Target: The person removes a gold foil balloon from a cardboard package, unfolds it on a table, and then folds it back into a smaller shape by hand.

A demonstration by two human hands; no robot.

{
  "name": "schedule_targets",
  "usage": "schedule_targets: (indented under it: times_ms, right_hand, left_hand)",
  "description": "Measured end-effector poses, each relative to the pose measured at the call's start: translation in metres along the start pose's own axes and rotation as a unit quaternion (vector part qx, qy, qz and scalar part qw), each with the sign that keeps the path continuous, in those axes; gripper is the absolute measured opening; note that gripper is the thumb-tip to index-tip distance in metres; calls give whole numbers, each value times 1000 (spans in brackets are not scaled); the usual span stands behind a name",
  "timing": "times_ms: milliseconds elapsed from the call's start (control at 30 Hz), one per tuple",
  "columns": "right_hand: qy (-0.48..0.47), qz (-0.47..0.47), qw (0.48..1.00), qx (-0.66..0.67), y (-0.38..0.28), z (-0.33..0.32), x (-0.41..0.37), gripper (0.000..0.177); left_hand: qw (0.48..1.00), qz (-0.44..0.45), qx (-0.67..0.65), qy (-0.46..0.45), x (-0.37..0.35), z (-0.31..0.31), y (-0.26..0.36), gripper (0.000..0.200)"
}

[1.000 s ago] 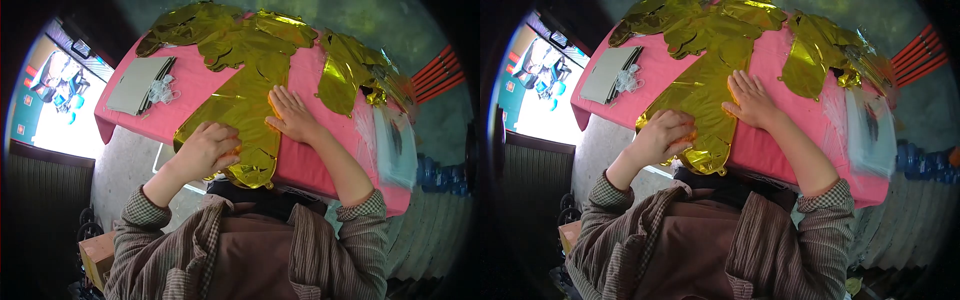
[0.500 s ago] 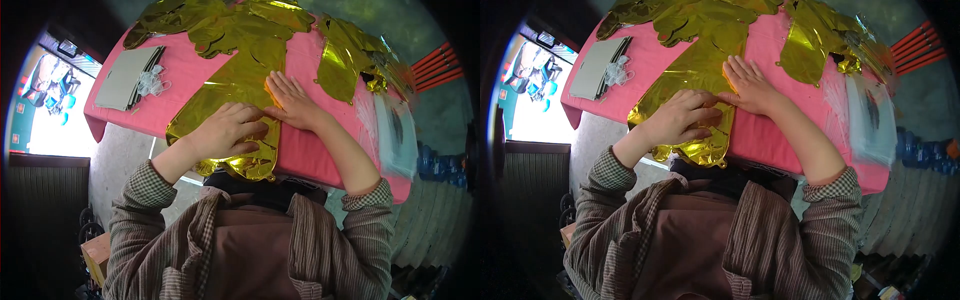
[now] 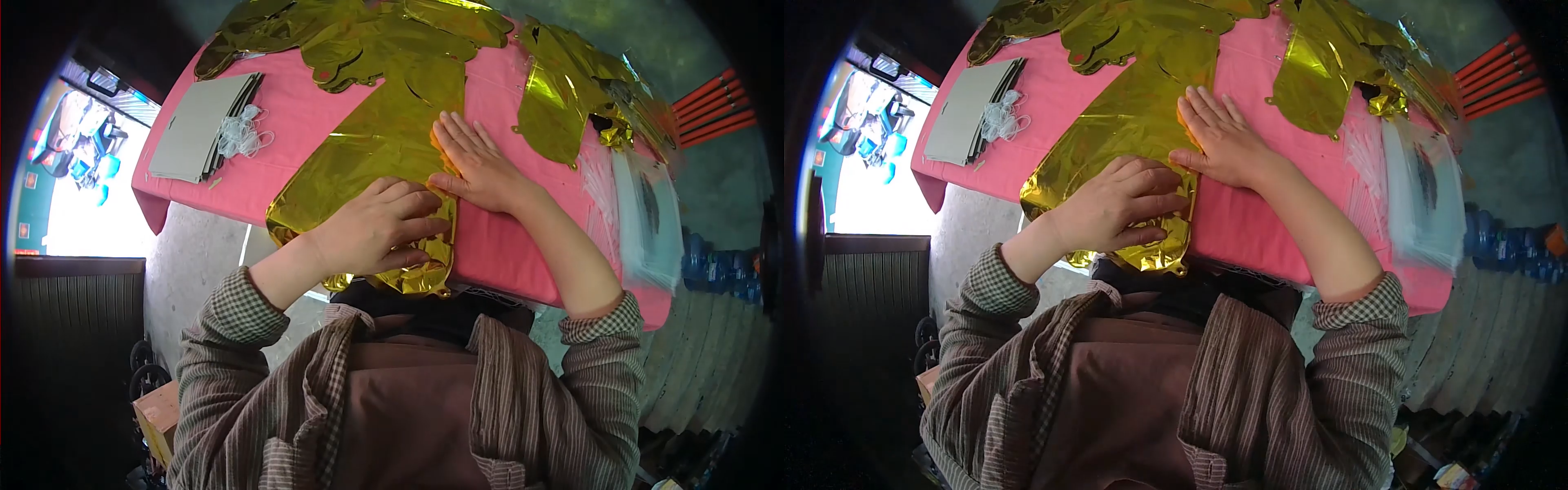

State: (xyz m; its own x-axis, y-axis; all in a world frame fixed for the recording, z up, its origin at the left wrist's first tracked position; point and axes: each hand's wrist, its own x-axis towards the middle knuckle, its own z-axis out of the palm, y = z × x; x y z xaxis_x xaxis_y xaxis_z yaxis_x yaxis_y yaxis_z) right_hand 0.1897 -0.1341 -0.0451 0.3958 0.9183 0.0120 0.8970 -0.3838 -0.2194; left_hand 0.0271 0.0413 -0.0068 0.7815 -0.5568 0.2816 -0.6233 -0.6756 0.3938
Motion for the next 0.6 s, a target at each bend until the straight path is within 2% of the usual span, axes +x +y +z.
schedule_targets:
  times_ms: [167,600]
  right_hand:
    - [7,0,1000,13,0,-3,-1,83]
    - [-7,-7,999,34,3,-5,-3,85]
  left_hand:
    - [1000,-12,-8,-28,2,-4,0,45]
    - [1000,-11,19,-9,3,-5,2,48]
